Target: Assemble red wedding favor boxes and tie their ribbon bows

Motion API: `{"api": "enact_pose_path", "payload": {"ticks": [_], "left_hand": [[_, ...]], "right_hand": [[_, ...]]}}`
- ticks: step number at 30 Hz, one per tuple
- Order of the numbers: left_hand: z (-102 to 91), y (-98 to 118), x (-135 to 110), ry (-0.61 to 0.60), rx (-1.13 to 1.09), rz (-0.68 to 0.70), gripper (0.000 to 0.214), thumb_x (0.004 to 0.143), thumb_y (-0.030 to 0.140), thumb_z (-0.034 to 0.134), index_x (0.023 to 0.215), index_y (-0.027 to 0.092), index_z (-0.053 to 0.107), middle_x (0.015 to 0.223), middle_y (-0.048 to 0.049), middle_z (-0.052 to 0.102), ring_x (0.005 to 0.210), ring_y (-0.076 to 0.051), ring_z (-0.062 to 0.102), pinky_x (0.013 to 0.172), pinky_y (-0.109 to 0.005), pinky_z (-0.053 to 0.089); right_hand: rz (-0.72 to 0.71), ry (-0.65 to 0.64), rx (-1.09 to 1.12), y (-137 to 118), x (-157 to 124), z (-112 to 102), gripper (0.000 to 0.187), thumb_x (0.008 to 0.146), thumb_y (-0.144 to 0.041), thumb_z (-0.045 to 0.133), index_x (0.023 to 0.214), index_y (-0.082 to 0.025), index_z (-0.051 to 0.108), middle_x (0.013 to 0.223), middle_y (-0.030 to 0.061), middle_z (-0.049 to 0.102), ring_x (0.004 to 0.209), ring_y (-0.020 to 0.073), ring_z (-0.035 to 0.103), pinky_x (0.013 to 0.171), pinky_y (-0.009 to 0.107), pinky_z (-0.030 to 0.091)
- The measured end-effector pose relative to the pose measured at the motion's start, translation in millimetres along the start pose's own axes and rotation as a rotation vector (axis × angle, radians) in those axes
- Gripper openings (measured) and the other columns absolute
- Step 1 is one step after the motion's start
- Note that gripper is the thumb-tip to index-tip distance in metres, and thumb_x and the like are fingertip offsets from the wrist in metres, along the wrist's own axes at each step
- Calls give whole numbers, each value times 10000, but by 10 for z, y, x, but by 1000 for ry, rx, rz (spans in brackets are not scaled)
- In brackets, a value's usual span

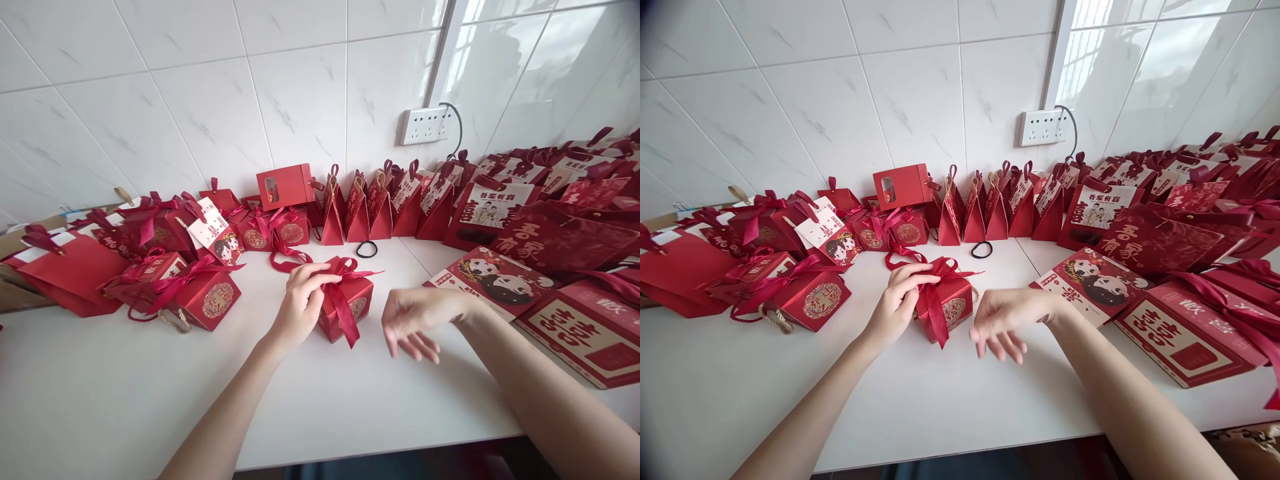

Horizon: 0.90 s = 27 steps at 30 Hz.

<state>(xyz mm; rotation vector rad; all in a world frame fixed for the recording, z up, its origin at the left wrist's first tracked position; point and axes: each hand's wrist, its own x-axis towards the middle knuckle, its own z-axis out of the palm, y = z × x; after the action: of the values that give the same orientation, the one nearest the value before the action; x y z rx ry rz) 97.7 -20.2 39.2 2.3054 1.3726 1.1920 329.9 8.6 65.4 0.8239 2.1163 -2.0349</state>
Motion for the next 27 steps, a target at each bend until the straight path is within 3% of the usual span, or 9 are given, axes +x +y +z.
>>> {"api": "enact_pose_path", "payload": {"ticks": [4,5,7,12,17,22,27], "left_hand": [[-3,11,-8,-14,-10,14,399,859,73,349,1008,249,674,1192,-27,601,1157,-197,498,1022,-406,422],[-1,17,-13,-18,-16,38,398,862,72,349,1009,247,675,1189,-29,604,1155,-195,500,1020,-402,426],[5,36,-25,-39,-34,101,394,873,75,348,1008,244,677,1179,-30,613,1152,-191,506,1020,-393,430],[24,96,-51,-116,-66,188,388,891,91,355,1017,254,683,1182,-31,627,1163,-197,509,1018,-393,445],[19,113,-47,-109,-68,186,394,882,86,350,1007,248,686,1172,-35,636,1157,-203,520,1009,-402,458],[7,114,-39,-95,-73,188,414,869,63,344,981,251,696,1159,-23,646,1135,-192,536,1008,-392,454],[16,110,-51,-100,-80,177,427,869,58,337,996,255,694,1177,-14,636,1160,-187,516,1030,-390,422]], "right_hand": [[-312,701,275,23,41,-89,568,712,-700,581,539,-163,516,345,-89,319,274,67,374,326,205,293],[-319,830,303,26,81,-94,571,716,-705,574,533,-171,487,367,-96,281,285,61,355,331,204,275],[-245,922,296,34,161,-85,600,717,-732,546,515,-174,457,408,-90,256,317,57,339,339,202,247],[-167,695,213,21,206,-7,667,766,-753,422,416,-186,384,385,-81,189,344,45,215,359,220,191],[-202,664,204,-18,148,37,537,759,-503,599,410,-204,321,372,-88,209,347,43,204,351,218,169],[-264,517,341,80,165,-47,296,727,-326,567,494,-176,464,382,-97,251,332,51,257,351,201,216],[-279,400,477,191,195,-148,180,648,-287,498,518,-164,517,389,-83,273,309,68,309,344,208,246]]}}
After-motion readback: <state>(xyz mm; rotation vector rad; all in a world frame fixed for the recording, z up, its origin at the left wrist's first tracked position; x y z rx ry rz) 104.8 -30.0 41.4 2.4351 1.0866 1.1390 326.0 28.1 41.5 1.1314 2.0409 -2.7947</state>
